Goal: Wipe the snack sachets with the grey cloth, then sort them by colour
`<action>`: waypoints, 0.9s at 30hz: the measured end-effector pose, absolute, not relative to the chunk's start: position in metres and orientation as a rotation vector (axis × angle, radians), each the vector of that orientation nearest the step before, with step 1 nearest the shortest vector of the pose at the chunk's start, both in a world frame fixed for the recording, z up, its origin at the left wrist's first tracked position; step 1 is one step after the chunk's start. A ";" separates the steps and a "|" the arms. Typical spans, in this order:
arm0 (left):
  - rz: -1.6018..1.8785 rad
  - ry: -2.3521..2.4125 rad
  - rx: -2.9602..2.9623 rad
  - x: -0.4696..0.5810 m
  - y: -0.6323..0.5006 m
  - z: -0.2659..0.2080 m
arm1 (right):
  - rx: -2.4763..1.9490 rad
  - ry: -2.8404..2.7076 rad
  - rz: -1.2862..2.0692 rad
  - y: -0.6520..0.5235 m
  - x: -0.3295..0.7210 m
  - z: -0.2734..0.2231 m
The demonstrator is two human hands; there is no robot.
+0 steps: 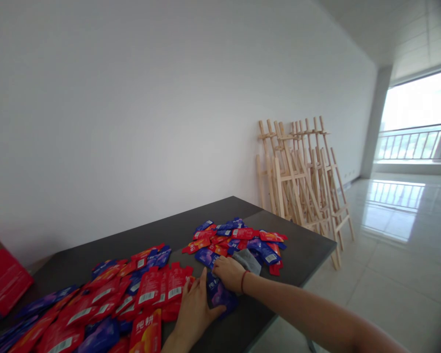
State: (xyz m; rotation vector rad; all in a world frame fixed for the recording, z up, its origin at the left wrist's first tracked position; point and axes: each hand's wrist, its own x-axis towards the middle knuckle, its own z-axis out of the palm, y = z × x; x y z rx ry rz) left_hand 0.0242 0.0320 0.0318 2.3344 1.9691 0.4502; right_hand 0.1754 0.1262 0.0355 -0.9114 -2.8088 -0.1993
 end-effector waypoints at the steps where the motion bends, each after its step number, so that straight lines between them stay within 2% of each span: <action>1: 0.445 1.972 2.331 0.025 0.032 0.033 | -0.904 -2.819 -0.215 0.128 0.172 0.036; 5: 0.444 1.982 2.326 0.026 0.033 0.033 | -0.758 -2.845 -0.234 0.123 0.178 0.034; 11: 0.457 1.950 2.307 0.025 0.037 0.028 | -0.549 -2.808 -0.028 0.106 0.215 0.030; 16: 0.464 1.930 2.279 0.028 0.034 0.032 | -0.850 -2.677 0.068 0.108 0.217 0.025; 20: 0.331 1.837 2.258 0.044 0.029 0.042 | -1.069 -2.550 0.033 0.112 0.206 0.017; 27: 0.258 1.883 2.343 0.074 0.037 0.028 | -1.183 -2.363 0.105 0.113 0.208 0.014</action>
